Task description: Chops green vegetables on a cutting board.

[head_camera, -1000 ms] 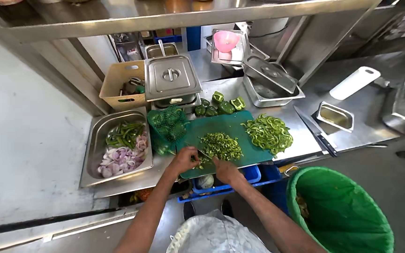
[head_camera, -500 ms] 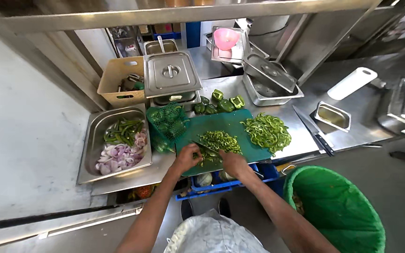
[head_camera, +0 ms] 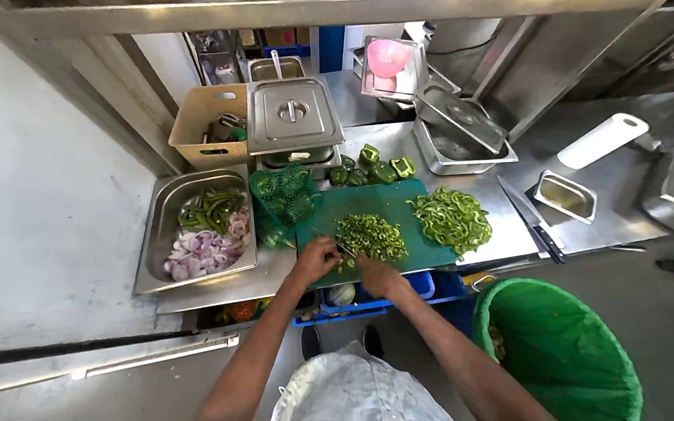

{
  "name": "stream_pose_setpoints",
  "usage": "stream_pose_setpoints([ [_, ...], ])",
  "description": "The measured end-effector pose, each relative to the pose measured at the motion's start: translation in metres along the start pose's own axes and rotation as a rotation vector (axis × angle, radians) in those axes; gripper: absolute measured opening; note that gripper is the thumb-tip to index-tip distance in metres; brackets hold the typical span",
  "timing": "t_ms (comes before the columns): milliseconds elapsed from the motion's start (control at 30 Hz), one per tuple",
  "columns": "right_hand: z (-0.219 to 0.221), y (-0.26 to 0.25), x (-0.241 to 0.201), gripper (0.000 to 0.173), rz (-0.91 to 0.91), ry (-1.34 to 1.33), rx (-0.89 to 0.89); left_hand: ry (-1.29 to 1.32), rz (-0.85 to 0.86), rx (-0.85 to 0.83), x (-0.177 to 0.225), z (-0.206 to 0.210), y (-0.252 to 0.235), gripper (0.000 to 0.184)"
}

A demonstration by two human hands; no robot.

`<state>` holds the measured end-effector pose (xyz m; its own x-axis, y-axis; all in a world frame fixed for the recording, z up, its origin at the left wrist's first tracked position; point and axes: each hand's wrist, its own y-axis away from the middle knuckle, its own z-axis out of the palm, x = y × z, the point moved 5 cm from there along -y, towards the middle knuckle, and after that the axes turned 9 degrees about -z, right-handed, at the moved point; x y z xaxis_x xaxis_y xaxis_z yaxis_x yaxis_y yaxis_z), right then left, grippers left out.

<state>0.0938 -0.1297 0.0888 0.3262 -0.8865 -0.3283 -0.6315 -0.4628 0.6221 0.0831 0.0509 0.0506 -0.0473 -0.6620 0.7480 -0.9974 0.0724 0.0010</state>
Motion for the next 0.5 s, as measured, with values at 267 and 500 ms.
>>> stream_pose_setpoints([
  [267,0.008,-0.013,-0.004,0.047,0.003,-0.041,-0.001,-0.084,-0.023,0.206,-0.005,0.004,0.026,0.032],
  [500,-0.014,0.006,-0.003,0.048,0.017,0.046,0.035,-0.166,-0.044,0.09,0.004,0.002,0.01,0.018],
])
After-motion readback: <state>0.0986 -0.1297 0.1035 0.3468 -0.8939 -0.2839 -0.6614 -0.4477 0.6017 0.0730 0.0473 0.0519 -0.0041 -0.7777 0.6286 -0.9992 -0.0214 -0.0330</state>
